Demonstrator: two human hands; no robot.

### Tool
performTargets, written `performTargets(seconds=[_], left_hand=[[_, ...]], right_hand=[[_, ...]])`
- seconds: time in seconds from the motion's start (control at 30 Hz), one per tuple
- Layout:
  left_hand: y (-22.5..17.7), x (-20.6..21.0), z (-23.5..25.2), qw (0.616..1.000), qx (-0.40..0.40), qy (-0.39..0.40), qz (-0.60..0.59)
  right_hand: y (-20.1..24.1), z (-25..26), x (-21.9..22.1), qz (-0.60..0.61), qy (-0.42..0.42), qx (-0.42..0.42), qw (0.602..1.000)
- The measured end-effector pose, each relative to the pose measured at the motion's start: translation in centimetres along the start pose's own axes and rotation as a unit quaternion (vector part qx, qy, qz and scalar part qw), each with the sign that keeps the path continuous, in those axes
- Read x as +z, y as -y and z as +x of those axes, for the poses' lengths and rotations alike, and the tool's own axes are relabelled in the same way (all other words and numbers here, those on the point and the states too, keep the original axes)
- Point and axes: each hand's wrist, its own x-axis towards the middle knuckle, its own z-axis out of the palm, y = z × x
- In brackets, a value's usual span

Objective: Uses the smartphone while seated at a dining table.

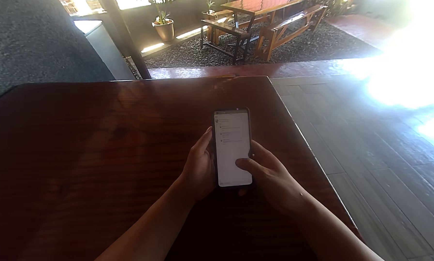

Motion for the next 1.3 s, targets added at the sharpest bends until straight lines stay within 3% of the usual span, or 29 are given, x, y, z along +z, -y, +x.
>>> performTargets(seconds=[0.2,0.4,1.3], left_hand=[[0.05,-0.24,0.04,1.0,-0.002,0.026,-0.017],[-0.03,0.07,-0.03,1.0,0.004,-0.003,-0.005],[-0.01,-0.06,0.03,1.0,-0.002,0.002,-0.003]], right_hand=[[0.06,-0.04,0.01,0.002,0.006,0.002,1.0],[0.1,-0.04,0.01,-0.008,0.003,0.001,1.0],[0.14,0.04,-0.02,-0.006,0.003,0.006,1.0]])
